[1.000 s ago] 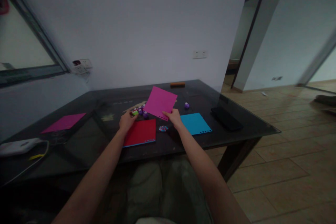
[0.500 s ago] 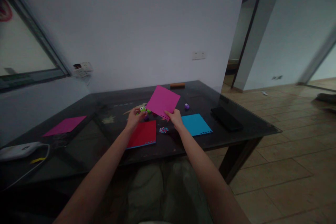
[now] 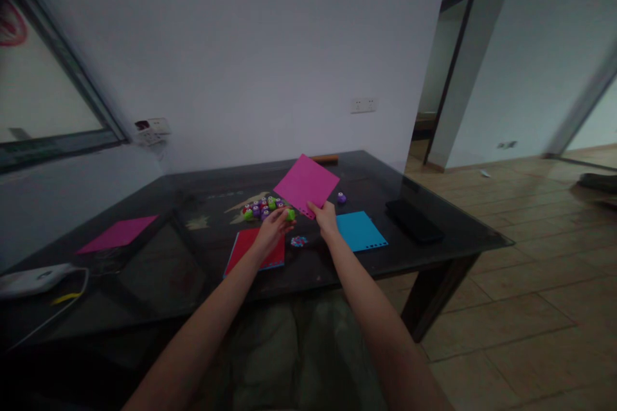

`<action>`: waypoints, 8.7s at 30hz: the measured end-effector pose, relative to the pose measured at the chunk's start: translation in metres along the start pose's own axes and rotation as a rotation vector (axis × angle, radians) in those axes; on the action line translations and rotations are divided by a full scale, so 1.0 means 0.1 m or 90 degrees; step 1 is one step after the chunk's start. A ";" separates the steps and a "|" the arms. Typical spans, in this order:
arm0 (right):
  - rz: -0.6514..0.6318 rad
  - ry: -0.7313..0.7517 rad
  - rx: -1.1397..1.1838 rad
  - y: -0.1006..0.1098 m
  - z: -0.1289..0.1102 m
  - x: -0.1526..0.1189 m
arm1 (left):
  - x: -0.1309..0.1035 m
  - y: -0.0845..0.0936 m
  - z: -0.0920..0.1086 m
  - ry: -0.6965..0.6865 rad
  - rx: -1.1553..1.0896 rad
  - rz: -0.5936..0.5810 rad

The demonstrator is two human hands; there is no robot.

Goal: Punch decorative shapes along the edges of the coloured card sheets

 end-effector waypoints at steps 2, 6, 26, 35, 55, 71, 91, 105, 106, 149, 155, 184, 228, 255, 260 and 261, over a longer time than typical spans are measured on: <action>0.005 0.011 -0.013 -0.01 -0.03 -0.01 | -0.03 -0.01 -0.02 -0.001 0.030 -0.025; -0.019 0.038 -0.023 -0.05 -0.13 -0.05 | -0.06 0.00 -0.03 0.001 0.038 -0.039; -0.052 0.115 -0.088 -0.08 -0.23 -0.06 | 0.00 -0.01 -0.02 -0.024 0.028 -0.037; -0.100 0.115 -0.146 -0.10 -0.24 -0.09 | 0.01 -0.01 -0.02 -0.026 0.070 -0.031; -0.101 0.067 -0.135 -0.10 -0.24 -0.11 | 0.00 -0.02 -0.01 -0.021 0.086 -0.017; -0.097 0.033 -0.098 -0.11 -0.26 -0.14 | 0.00 0.01 0.00 -0.014 0.088 -0.003; -0.106 0.049 -0.087 -0.10 -0.16 -0.10 | 0.01 0.00 0.00 -0.011 0.079 -0.012; -0.106 0.050 -0.082 -0.10 -0.14 -0.10 | 0.05 0.03 -0.03 -0.009 0.084 -0.012; -0.106 0.052 -0.085 -0.10 -0.14 -0.10 | 0.06 0.03 -0.04 -0.010 0.084 -0.013; -0.114 0.056 -0.098 -0.12 -0.22 -0.12 | 0.02 0.02 0.00 -0.010 0.085 -0.001; -0.109 0.049 -0.087 -0.12 -0.20 -0.12 | 0.01 0.01 0.01 -0.010 0.078 0.000; -0.114 0.048 -0.089 -0.13 -0.24 -0.13 | 0.01 0.00 0.01 -0.010 0.071 -0.018; -0.121 0.053 -0.106 -0.13 -0.21 -0.12 | 0.03 0.02 -0.01 -0.023 0.086 -0.007; -0.129 0.052 -0.111 -0.13 -0.28 -0.15 | 0.04 0.03 -0.02 -0.057 0.124 0.006; -0.130 0.058 -0.125 -0.13 -0.24 -0.13 | 0.06 0.06 -0.03 -0.062 0.127 0.003; -0.132 0.058 -0.124 -0.13 -0.23 -0.12 | 0.06 0.06 -0.03 -0.063 0.126 0.002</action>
Point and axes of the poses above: each hand's wrist, its own x-axis towards the middle knuckle, its own y-axis out of the back of the hand, z = x × y, the point moved 3 cm from there along x, towards the middle knuckle, and after that the axes turned 10 degrees about y, right-handed, at the moved point
